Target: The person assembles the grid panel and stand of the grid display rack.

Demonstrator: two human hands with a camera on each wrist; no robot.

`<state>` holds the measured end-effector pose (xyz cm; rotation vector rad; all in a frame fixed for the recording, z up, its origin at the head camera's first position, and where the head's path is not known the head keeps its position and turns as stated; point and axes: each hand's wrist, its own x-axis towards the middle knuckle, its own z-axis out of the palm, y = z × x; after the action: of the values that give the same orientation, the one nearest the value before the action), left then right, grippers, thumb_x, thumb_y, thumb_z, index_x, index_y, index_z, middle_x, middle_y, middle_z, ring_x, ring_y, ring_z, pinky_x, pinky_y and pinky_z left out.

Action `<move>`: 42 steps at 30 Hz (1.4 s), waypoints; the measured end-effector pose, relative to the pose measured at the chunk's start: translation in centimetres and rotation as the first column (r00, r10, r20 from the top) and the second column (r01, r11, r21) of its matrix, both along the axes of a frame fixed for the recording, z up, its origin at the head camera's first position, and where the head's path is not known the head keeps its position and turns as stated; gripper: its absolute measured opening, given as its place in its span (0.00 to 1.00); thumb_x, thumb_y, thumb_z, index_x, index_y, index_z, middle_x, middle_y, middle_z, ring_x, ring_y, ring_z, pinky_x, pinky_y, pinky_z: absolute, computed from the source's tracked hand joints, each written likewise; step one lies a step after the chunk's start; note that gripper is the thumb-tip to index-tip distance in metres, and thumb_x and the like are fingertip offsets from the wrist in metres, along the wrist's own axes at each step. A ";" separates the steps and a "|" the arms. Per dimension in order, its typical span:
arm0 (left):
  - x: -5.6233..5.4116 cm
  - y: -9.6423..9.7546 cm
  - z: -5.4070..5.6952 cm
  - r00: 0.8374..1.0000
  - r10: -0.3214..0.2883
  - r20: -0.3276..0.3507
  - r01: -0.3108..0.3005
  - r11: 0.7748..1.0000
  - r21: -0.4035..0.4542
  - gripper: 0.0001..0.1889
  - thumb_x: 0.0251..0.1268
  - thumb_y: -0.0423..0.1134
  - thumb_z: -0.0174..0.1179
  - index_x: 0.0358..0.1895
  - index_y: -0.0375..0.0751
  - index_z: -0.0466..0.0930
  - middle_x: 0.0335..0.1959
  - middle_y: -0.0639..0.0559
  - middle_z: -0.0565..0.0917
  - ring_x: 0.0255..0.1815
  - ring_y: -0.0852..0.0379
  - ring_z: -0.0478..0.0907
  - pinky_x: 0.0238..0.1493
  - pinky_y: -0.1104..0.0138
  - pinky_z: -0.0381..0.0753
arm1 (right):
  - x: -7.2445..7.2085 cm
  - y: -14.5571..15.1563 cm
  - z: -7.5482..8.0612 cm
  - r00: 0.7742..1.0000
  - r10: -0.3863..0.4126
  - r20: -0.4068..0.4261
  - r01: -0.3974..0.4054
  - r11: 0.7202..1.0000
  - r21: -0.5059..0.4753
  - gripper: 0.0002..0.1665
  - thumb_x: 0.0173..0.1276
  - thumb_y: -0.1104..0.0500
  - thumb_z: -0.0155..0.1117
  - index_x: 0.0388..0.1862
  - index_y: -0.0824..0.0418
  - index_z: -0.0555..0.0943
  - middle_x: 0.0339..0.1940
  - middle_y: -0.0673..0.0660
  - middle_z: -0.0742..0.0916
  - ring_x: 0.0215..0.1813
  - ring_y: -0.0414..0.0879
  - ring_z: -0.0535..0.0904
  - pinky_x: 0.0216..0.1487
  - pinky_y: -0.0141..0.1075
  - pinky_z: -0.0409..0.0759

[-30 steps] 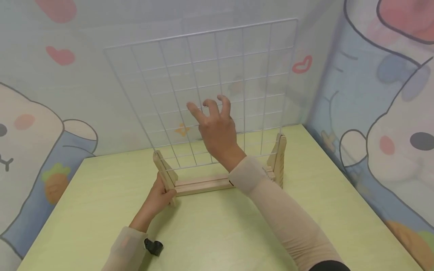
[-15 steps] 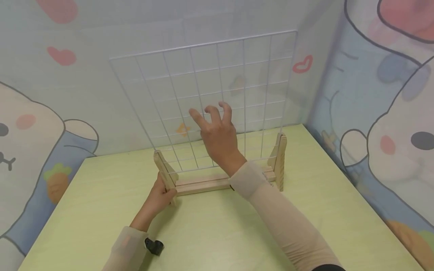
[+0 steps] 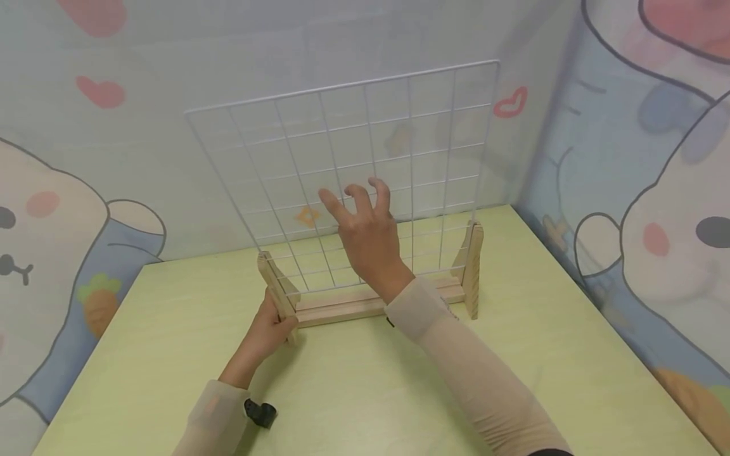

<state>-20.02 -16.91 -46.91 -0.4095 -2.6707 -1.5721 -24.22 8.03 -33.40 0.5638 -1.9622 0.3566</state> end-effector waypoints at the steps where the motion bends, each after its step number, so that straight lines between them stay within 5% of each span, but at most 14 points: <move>1: 0.0 0.0 0.0 1.000 0.000 0.000 0.000 1.000 0.003 0.47 0.65 0.23 0.53 0.84 0.33 0.38 0.69 0.21 0.63 0.60 0.34 0.70 0.56 0.42 0.78 | 0.0 0.0 0.0 1.000 0.000 -0.001 0.000 1.000 -0.001 0.34 0.59 0.76 0.72 0.62 0.50 0.85 0.52 0.64 0.86 0.64 0.75 0.73 0.17 0.40 0.79; 17: -0.5 0.5 -0.2 1.000 -0.007 0.020 0.007 1.000 0.006 0.49 0.66 0.24 0.54 0.85 0.35 0.35 0.70 0.22 0.62 0.61 0.37 0.70 0.58 0.46 0.77 | 0.1 0.6 -2.0 1.000 0.002 0.001 -0.002 1.000 -0.019 0.36 0.57 0.78 0.69 0.62 0.50 0.86 0.51 0.65 0.85 0.64 0.75 0.72 0.15 0.40 0.78; 42: -0.2 0.0 -0.3 1.000 0.014 0.022 -0.014 1.000 0.000 0.50 0.66 0.24 0.53 0.86 0.34 0.32 0.73 0.19 0.59 0.70 0.30 0.66 0.61 0.37 0.75 | 0.1 -0.2 -3.9 1.000 0.014 0.011 -0.014 1.000 -0.016 0.36 0.56 0.78 0.72 0.61 0.51 0.85 0.51 0.65 0.85 0.64 0.76 0.72 0.17 0.40 0.80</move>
<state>-20.21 -16.92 -47.21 -0.3744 -2.6834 -1.5831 -24.07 7.87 -37.30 0.5666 -1.9655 0.3843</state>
